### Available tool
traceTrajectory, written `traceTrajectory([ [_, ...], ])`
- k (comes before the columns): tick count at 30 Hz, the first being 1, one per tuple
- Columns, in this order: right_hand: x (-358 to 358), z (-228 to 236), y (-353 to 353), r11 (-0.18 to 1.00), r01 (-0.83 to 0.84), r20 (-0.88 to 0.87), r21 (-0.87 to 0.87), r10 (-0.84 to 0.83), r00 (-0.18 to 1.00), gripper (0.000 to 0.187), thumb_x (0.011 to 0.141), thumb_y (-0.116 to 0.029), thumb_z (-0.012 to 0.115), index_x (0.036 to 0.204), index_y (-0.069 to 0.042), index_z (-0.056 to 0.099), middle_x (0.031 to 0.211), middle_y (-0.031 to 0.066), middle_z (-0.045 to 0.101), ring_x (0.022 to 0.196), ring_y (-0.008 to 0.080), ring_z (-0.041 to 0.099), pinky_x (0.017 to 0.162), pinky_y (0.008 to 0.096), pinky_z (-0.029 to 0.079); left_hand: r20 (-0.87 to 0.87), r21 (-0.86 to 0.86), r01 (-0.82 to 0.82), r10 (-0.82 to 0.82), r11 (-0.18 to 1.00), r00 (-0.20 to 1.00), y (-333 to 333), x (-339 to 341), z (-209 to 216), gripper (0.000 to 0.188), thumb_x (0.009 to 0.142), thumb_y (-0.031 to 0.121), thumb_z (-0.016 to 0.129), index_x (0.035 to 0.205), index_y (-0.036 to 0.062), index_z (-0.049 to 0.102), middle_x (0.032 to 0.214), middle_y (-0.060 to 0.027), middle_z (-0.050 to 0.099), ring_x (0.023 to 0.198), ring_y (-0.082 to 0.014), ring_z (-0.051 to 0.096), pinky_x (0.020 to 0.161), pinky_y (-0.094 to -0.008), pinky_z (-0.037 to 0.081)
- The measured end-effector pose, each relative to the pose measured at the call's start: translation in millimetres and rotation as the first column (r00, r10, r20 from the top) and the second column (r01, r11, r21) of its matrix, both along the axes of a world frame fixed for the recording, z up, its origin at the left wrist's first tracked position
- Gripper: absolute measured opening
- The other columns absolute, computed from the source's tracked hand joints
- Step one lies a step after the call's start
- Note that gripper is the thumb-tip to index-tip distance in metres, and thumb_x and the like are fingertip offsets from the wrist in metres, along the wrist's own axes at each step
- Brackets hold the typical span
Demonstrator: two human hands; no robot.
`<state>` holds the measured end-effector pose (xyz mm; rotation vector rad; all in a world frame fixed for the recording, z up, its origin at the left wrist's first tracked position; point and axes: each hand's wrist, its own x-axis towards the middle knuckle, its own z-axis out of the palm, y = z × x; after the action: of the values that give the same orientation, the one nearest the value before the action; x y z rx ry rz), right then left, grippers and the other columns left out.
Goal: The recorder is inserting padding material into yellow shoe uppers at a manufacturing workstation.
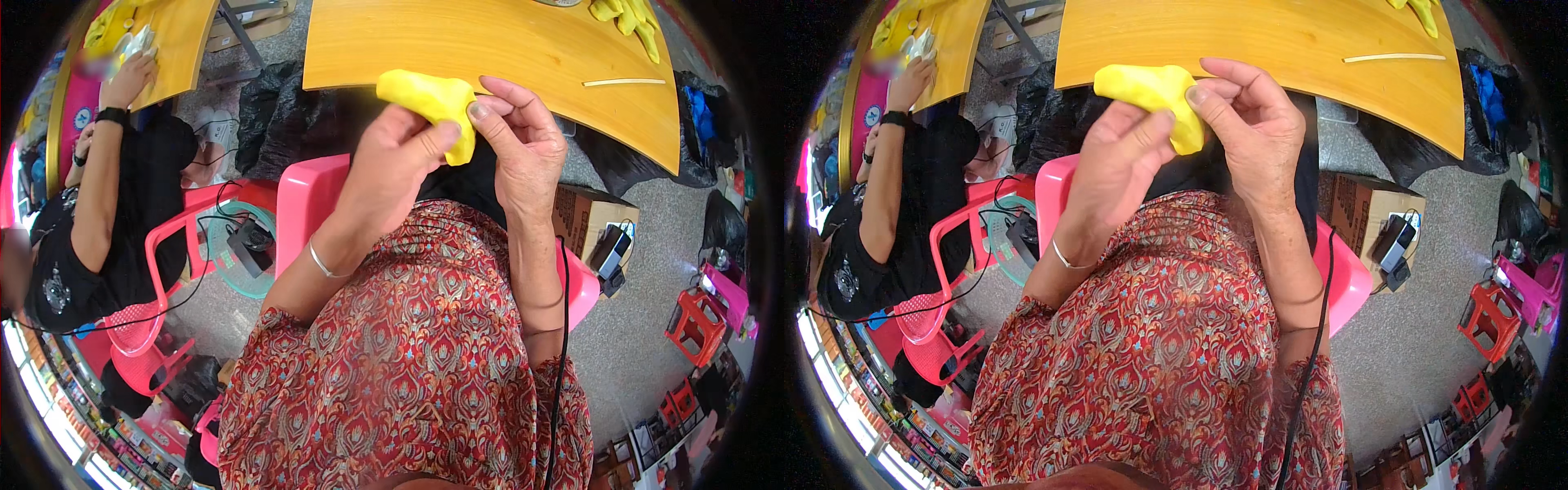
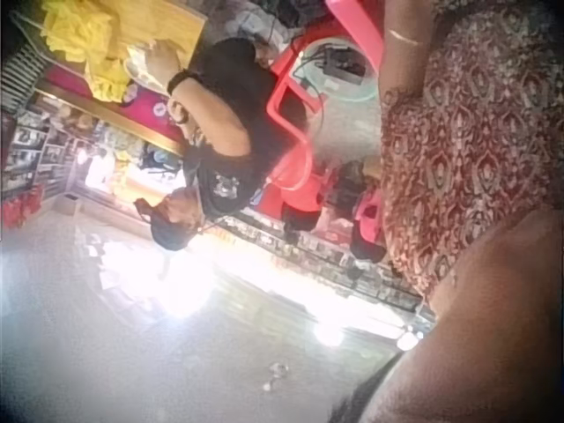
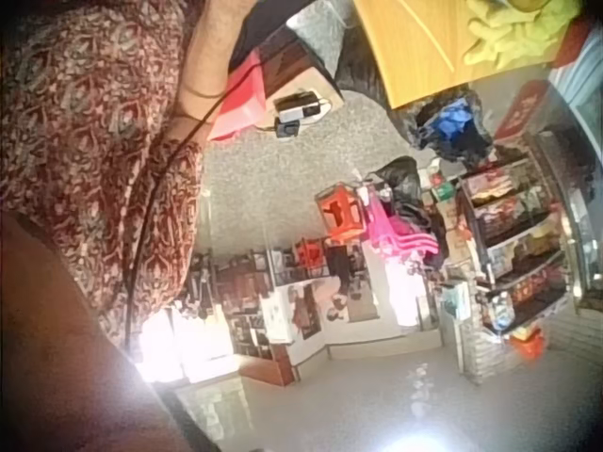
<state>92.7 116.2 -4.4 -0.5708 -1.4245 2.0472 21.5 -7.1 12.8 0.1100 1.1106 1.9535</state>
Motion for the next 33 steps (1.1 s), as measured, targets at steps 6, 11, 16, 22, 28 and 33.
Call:
traceTrajectory([
  [6, -3, -2, 0, 0.998, 0.051, 0.052, -0.039, -0.049, 0.997, 0.025, 0.082, 0.0, 0.071, 0.107, 0.003, 0.065, 0.089, 0.0069, 0.068, 0.079, 0.009, 0.062, 0.071, 0.0211, 0.051, -0.047, -0.099, 0.105, -0.11, 0.99, 0.993, 1, 13, -4, 0.035, 0.09, 0.002, 0.06, 0.124, -0.0027, 0.052, 0.107, -0.0114, 0.063, 0.09, -0.0199, 0.066, 0.077, -0.0299, 0.056],
  [11, -1, -3, 2, 0.984, 0.023, 0.03, -0.179, -0.018, 0.999, 0.025, 0.083, 0.0, 0.07, 0.108, 0.003, 0.065, 0.089, 0.0062, 0.068, 0.079, 0.0082, 0.061, 0.072, 0.0206, 0.05, -0.073, -0.158, 0.125, -0.138, 0.98, 0.988, 0, 12, 0, 0.03, 0.092, 0.003, 0.058, 0.12, -0.0036, 0.054, 0.099, -0.0142, 0.067, 0.081, -0.0199, 0.068, 0.072, -0.0283, 0.057],
  [16, 0, -4, 5, 0.987, -0.081, 0.024, -0.136, 0.085, 0.996, 0.033, 0.086, -0.003, 0.068, 0.117, 0.005, 0.061, 0.092, 0.0056, 0.066, 0.078, 0.0075, 0.06, 0.069, 0.0202, 0.049, -0.136, -0.202, 0.119, -0.148, 0.972, 0.98, -4, 12, -2, 0.031, 0.092, 0.002, 0.057, 0.122, -0.0034, 0.053, 0.104, -0.0134, 0.066, 0.087, -0.0193, 0.067, 0.075, -0.0285, 0.056],
  [22, -1, 4, 6, 0.952, -0.263, 0.024, -0.155, 0.27, 0.963, 0.036, 0.085, -0.005, 0.07, 0.118, 0.007, 0.06, 0.093, 0.0066, 0.066, 0.073, 0.0062, 0.058, 0.062, 0.02, 0.048, -0.186, -0.162, 0.042, -0.072, 0.986, 0.98, -2, 7, -2, 0.033, 0.09, 0.005, 0.063, 0.12, -0.0023, 0.055, 0.104, -0.0096, 0.066, 0.087, -0.0156, 0.066, 0.076, -0.0262, 0.054],
  [28, -4, -2, 12, 0.922, -0.371, 0.035, -0.11, 0.376, 0.926, 0.023, 0.086, -0.009, 0.071, 0.105, 0.003, 0.065, 0.082, 0.0029, 0.067, 0.068, 0.0069, 0.06, 0.063, 0.0203, 0.048, -0.348, -0.353, 0.067, -0.197, 0.933, 0.917, -10, -2, -6, 0.036, 0.086, -0.001, 0.066, 0.12, -0.001, 0.055, 0.104, -0.0076, 0.066, 0.084, -0.0128, 0.064, 0.071, -0.0239, 0.053],
  [33, -4, -3, 9, 0.941, -0.309, 0.025, -0.138, 0.315, 0.949, 0.017, 0.086, -0.01, 0.07, 0.099, 0.001, 0.067, 0.084, 0.0029, 0.067, 0.072, 0.0068, 0.06, 0.067, 0.0203, 0.048, -0.462, -0.291, -0.062, -0.083, 0.955, 0.883, -8, 2, 1, 0.038, 0.085, -0.003, 0.066, 0.12, -0.0005, 0.053, 0.106, -0.0074, 0.065, 0.088, -0.0121, 0.063, 0.069, -0.0239, 0.053],
])
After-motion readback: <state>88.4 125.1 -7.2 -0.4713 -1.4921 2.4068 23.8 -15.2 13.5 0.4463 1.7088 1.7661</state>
